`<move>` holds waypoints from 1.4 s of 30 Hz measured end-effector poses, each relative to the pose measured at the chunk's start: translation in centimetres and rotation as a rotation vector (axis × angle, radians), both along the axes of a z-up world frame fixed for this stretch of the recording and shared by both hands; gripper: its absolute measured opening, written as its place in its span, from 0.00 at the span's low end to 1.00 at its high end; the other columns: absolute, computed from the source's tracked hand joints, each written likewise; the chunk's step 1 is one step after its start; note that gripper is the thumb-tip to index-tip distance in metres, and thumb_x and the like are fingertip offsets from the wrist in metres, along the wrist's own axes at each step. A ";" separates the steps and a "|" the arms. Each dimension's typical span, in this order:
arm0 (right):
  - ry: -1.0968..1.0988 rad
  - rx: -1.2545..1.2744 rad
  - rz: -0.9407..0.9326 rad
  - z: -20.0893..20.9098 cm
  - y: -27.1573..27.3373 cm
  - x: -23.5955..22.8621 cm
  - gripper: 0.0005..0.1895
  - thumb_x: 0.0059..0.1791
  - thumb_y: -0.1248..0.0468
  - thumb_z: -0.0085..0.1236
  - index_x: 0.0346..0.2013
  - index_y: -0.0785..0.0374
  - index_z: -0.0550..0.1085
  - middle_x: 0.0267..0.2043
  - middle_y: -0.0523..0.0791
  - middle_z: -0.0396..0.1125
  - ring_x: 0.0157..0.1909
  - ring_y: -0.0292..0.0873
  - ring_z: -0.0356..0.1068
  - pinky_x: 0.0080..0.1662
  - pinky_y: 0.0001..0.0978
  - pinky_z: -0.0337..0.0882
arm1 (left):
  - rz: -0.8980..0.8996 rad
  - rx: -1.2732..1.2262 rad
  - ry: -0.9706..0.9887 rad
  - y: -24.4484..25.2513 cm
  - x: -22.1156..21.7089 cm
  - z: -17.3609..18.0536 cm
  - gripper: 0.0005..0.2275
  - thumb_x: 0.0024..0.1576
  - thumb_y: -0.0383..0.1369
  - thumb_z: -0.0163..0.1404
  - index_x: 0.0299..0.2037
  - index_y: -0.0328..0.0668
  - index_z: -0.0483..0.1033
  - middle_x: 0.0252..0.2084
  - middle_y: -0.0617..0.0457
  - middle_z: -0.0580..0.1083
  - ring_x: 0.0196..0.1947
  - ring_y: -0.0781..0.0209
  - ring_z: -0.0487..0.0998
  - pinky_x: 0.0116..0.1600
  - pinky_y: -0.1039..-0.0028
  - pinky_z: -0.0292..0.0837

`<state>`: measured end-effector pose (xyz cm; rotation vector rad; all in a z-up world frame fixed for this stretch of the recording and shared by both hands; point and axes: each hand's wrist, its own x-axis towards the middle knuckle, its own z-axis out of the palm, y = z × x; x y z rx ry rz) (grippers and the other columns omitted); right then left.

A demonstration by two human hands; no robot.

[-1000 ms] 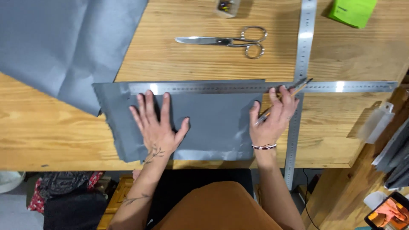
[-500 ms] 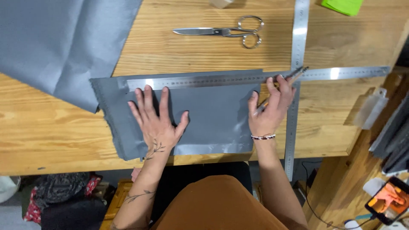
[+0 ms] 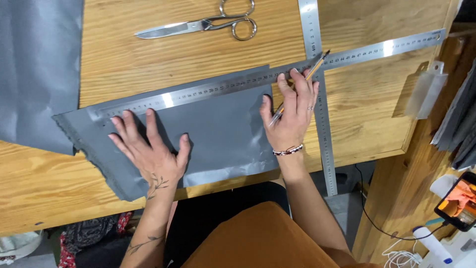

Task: The person cuts a large sheet of grey material using scissors, then folds and aligns the pieces on a wooden table. They use a metal ruler and a pencil to measure and mark the material, followed by further cutting and folding of the sections.

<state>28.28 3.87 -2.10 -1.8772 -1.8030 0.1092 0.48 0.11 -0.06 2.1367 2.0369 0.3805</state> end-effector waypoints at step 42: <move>0.005 -0.007 0.000 -0.6 0.3 0.2 0.20 0.52 0.54 0.58 0.54 0.62 0.76 0.61 0.52 0.64 0.69 0.62 0.59 0.69 0.58 0.51 | 0.006 -0.027 -0.020 0.6 0.1 -0.3 0.34 0.61 0.52 0.46 0.69 0.29 0.63 0.71 0.23 0.52 0.70 0.16 0.46 0.65 0.27 0.40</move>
